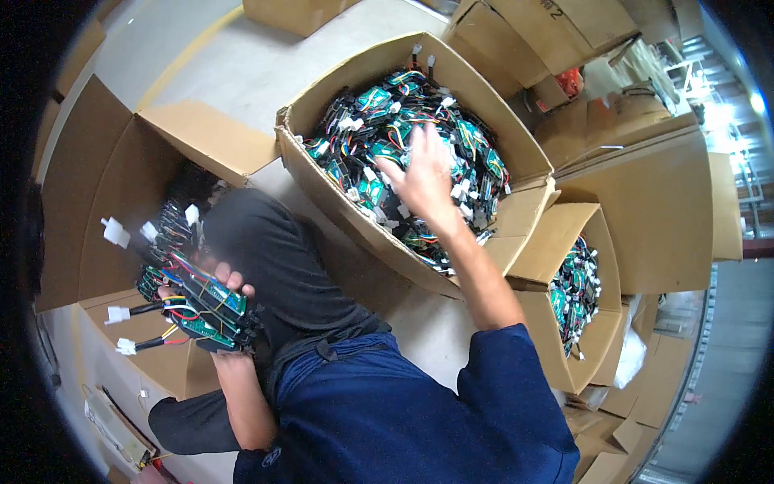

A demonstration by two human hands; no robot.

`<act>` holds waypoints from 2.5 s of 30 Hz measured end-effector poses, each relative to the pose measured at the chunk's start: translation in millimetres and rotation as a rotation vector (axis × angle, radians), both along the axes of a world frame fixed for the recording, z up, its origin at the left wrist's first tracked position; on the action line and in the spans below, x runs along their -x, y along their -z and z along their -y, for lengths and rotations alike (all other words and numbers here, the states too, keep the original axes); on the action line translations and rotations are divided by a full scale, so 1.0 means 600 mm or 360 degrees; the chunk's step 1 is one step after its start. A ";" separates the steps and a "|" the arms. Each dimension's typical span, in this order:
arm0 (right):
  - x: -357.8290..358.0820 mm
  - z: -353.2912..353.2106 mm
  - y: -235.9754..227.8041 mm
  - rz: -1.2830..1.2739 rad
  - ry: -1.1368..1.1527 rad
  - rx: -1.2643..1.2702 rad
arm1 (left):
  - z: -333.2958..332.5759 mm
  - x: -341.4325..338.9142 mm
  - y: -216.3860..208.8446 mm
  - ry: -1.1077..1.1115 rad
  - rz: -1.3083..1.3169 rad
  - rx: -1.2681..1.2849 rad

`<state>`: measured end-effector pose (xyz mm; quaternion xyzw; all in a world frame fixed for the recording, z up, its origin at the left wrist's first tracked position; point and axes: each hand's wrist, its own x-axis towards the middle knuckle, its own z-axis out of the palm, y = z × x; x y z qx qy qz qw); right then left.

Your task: The person organizes and packs electronic wiring harnesses and electronic components into cardboard boxes by hand.

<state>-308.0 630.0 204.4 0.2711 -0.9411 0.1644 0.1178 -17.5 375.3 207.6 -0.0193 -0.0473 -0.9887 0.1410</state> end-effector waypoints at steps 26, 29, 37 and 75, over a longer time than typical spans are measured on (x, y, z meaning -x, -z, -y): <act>0.038 -0.066 0.054 0.0841 0.0153 -0.0045 | -0.007 -0.046 0.028 -0.0187 0.0143 -0.0159; 0.053 -0.125 0.025 0.1154 0.0100 0.0768 | -0.009 -0.032 0.025 -0.0114 0.0028 -0.0141; -0.065 0.005 -0.221 -0.0136 -0.0473 0.1128 | -0.028 0.004 -0.004 0.0158 -0.0163 -0.0494; -0.417 0.291 -0.063 0.1089 -0.1553 0.0730 | 0.036 -0.163 0.035 -0.0790 0.0292 -0.0345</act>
